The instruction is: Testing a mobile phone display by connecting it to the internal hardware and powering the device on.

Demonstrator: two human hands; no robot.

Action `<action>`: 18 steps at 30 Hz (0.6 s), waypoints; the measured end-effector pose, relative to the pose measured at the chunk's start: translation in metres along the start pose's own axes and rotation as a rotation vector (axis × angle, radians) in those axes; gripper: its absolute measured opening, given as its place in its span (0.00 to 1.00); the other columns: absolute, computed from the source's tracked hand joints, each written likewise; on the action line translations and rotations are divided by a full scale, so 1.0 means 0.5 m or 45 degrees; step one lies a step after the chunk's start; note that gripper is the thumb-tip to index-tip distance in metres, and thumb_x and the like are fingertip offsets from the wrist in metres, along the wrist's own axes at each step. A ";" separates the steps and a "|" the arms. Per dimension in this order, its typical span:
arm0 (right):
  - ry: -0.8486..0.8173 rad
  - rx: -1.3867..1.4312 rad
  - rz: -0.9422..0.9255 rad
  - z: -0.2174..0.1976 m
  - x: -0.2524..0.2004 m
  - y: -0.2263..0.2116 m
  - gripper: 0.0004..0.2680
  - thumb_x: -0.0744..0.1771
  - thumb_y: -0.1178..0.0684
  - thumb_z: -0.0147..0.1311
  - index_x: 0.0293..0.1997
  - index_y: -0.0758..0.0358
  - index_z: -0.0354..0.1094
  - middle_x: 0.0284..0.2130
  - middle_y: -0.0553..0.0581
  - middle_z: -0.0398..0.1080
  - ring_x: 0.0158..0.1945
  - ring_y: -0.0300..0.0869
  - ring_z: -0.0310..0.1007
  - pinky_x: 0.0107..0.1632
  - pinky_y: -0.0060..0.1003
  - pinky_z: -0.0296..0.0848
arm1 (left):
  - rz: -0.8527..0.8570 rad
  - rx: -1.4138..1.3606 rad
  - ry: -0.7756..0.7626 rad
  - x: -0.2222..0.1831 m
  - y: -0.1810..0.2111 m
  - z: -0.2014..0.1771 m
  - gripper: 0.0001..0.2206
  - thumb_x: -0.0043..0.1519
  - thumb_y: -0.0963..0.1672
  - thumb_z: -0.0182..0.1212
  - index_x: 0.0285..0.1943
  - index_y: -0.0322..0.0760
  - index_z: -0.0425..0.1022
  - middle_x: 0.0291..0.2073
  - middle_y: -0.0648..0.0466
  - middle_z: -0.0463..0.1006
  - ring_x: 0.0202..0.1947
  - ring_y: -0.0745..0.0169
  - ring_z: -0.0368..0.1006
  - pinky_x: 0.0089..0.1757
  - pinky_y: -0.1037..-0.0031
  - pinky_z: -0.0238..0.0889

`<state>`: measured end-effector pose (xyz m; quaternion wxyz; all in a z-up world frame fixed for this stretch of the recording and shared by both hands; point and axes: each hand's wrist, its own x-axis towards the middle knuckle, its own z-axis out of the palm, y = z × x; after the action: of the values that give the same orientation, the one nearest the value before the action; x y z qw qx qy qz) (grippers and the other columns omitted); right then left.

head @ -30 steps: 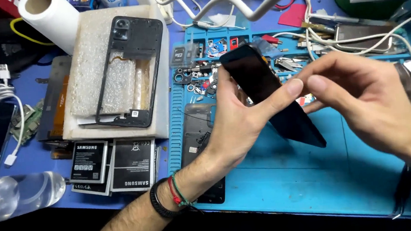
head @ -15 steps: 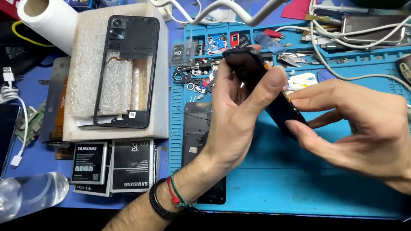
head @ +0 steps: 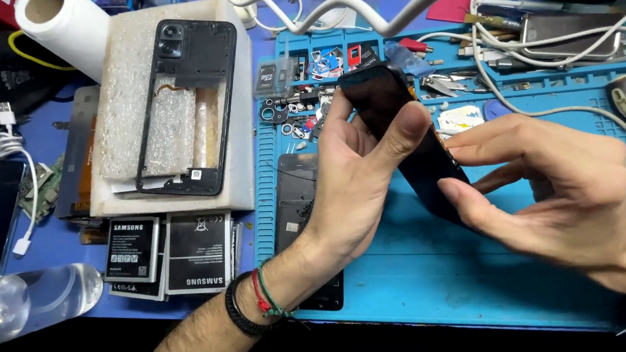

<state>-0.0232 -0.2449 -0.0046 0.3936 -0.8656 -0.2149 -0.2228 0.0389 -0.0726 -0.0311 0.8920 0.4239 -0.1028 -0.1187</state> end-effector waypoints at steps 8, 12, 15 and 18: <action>-0.036 0.184 0.226 -0.002 -0.001 0.007 0.10 0.63 0.64 0.66 0.44 0.76 0.71 0.42 0.67 0.78 0.47 0.47 0.81 0.40 0.33 0.90 | 0.008 0.077 0.030 0.001 0.000 0.002 0.22 0.59 0.47 0.76 0.58 0.38 0.71 0.42 0.56 0.80 0.46 0.68 0.76 0.52 0.76 0.71; -0.083 0.416 0.456 -0.014 0.004 0.018 0.07 0.67 0.59 0.57 0.47 0.70 0.72 0.46 0.63 0.79 0.55 0.47 0.80 0.50 0.37 0.86 | -0.007 0.112 0.034 0.002 0.007 0.006 0.24 0.58 0.48 0.76 0.58 0.38 0.71 0.41 0.57 0.79 0.45 0.68 0.75 0.51 0.77 0.71; -0.075 0.451 0.548 -0.017 0.021 0.009 0.06 0.70 0.59 0.53 0.44 0.74 0.74 0.44 0.65 0.80 0.52 0.48 0.81 0.61 0.38 0.77 | -0.028 0.029 0.070 0.002 -0.002 0.004 0.23 0.60 0.50 0.74 0.58 0.37 0.71 0.44 0.56 0.80 0.46 0.70 0.75 0.49 0.78 0.72; -0.060 0.504 0.615 -0.016 0.026 0.008 0.04 0.69 0.61 0.57 0.40 0.74 0.75 0.42 0.64 0.80 0.47 0.45 0.81 0.57 0.35 0.78 | -0.041 -0.016 0.117 0.004 -0.007 0.002 0.23 0.61 0.52 0.72 0.57 0.39 0.71 0.42 0.59 0.77 0.44 0.73 0.71 0.47 0.80 0.66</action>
<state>-0.0123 -0.2509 0.0050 0.5911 -0.8030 -0.0514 -0.0566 0.0400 -0.0759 -0.0331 0.8963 0.4250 -0.0543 -0.1140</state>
